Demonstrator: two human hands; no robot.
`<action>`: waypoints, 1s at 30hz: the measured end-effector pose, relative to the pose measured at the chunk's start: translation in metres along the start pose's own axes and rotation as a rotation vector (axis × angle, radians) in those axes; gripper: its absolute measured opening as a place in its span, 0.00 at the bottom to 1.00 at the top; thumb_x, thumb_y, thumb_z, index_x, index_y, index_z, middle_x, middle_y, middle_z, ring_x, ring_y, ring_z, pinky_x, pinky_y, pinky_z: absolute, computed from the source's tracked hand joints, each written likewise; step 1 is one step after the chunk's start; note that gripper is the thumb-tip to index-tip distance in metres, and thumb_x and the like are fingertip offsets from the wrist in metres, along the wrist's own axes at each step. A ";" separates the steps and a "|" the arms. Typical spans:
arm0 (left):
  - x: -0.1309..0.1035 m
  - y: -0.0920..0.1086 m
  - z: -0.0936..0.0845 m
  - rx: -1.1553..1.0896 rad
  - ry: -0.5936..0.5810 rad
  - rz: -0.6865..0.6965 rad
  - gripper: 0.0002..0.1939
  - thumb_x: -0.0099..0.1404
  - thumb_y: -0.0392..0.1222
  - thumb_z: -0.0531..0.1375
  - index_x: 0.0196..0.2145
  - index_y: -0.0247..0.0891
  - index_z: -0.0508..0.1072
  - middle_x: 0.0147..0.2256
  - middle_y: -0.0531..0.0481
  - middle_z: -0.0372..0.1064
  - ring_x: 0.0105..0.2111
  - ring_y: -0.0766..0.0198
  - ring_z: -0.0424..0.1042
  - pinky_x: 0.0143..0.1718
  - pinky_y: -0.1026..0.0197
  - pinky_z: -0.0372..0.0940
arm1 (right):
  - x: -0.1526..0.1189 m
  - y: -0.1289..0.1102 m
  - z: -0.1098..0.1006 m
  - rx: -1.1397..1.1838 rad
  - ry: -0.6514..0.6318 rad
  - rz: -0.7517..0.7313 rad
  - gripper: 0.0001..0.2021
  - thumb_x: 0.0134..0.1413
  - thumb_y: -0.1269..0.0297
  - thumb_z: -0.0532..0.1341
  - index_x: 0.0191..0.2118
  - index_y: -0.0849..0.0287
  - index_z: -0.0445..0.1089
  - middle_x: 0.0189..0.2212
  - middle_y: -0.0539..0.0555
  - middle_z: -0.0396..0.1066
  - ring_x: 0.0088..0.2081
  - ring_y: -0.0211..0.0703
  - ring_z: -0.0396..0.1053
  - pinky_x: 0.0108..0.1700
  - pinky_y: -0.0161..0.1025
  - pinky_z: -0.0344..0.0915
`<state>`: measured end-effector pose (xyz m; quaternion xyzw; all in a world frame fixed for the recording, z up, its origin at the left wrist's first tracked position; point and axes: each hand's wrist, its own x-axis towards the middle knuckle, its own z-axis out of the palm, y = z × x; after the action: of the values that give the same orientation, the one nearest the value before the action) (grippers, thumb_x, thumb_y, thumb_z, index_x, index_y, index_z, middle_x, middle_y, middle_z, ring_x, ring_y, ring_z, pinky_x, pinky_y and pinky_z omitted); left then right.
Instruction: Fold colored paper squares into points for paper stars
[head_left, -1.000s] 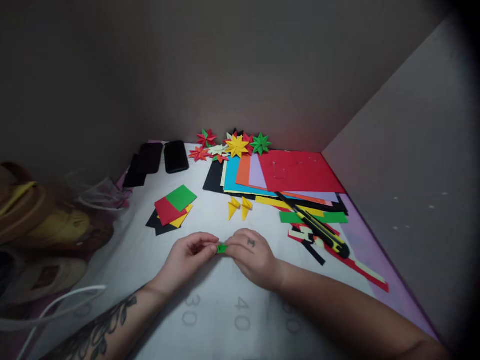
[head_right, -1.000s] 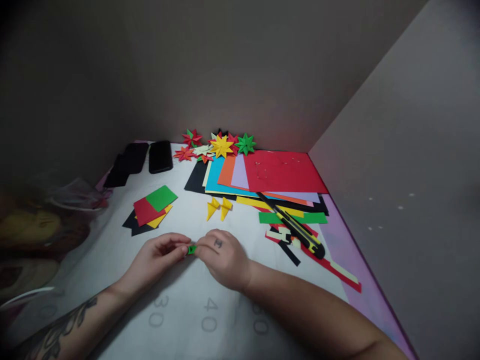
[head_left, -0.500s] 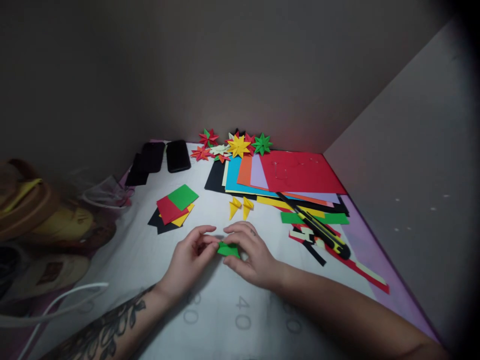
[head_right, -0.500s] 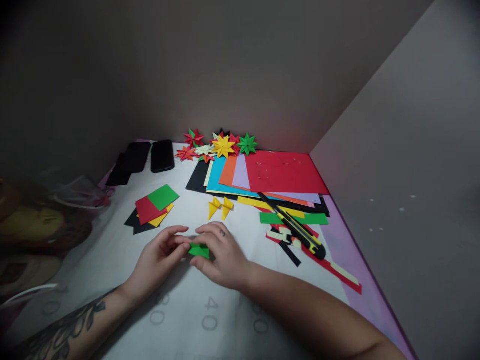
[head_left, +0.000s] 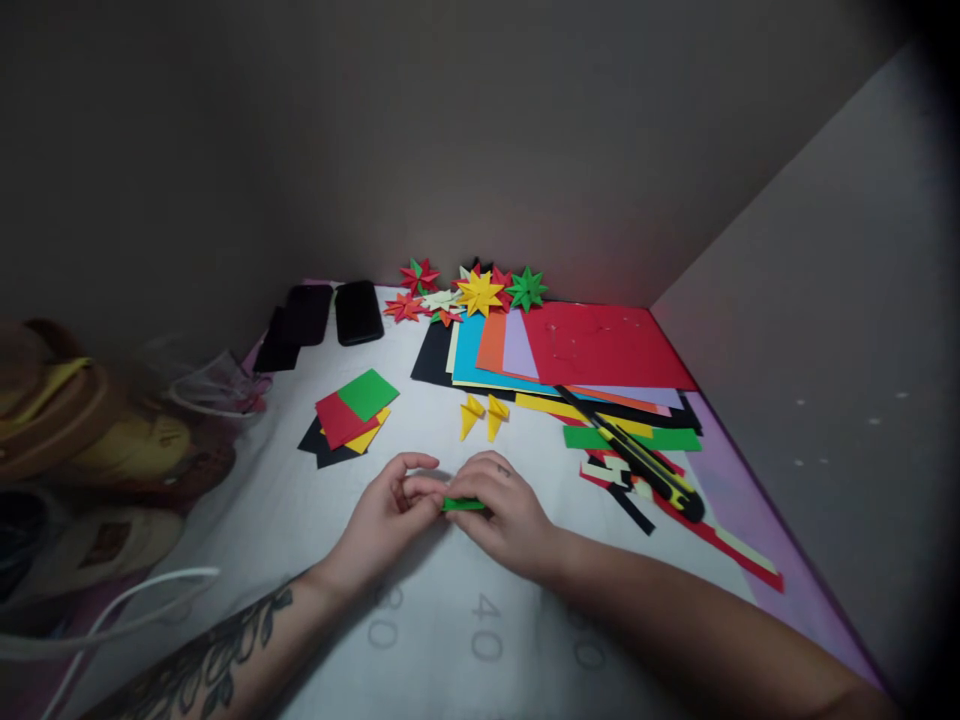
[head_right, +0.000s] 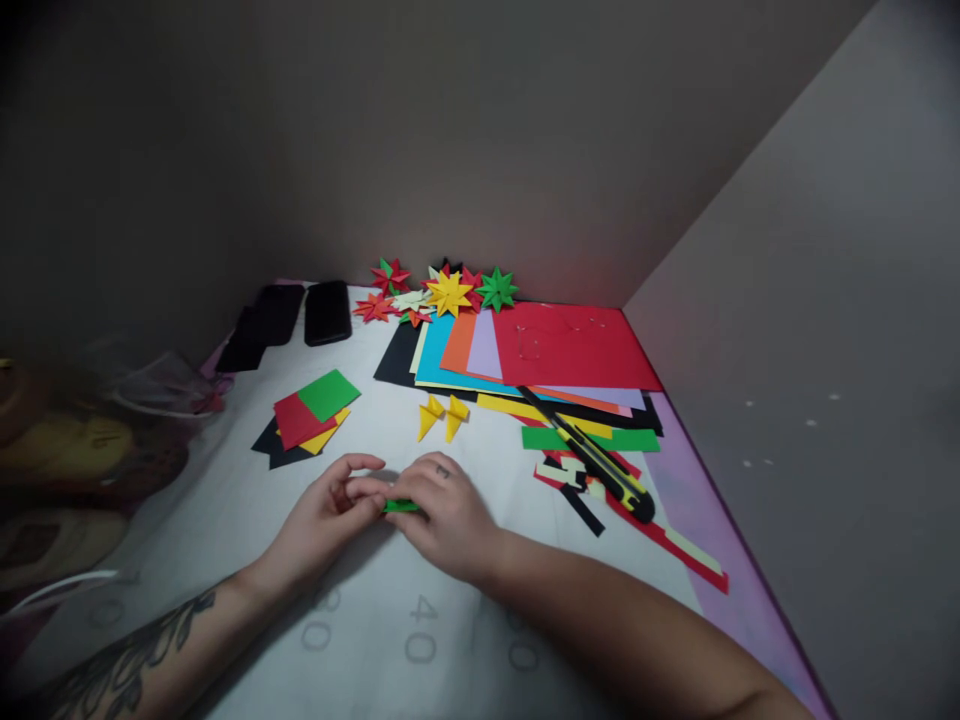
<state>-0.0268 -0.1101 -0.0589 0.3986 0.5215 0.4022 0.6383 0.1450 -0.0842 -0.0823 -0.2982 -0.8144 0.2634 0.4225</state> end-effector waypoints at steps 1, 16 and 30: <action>0.000 0.000 -0.001 -0.002 -0.004 -0.002 0.20 0.55 0.44 0.64 0.43 0.38 0.62 0.32 0.49 0.75 0.32 0.64 0.74 0.35 0.62 0.64 | 0.001 0.000 0.000 0.008 0.018 -0.002 0.05 0.53 0.69 0.61 0.38 0.55 0.68 0.32 0.53 0.71 0.37 0.43 0.68 0.43 0.45 0.65; -0.006 0.000 -0.004 0.342 0.026 0.250 0.06 0.58 0.40 0.61 0.33 0.36 0.71 0.29 0.50 0.74 0.30 0.65 0.73 0.33 0.64 0.67 | 0.003 -0.009 0.000 0.092 0.099 0.109 0.06 0.51 0.75 0.58 0.31 0.56 0.67 0.26 0.50 0.70 0.31 0.39 0.68 0.34 0.37 0.66; -0.003 0.008 -0.003 0.178 0.063 0.092 0.10 0.53 0.35 0.62 0.35 0.36 0.69 0.21 0.57 0.69 0.22 0.72 0.67 0.25 0.70 0.61 | 0.001 -0.010 -0.003 0.333 0.040 0.604 0.07 0.49 0.71 0.58 0.34 0.56 0.60 0.24 0.45 0.65 0.24 0.33 0.65 0.28 0.31 0.62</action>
<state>-0.0314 -0.1099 -0.0509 0.4644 0.5563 0.3955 0.5643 0.1445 -0.0900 -0.0732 -0.4581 -0.6265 0.5000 0.3843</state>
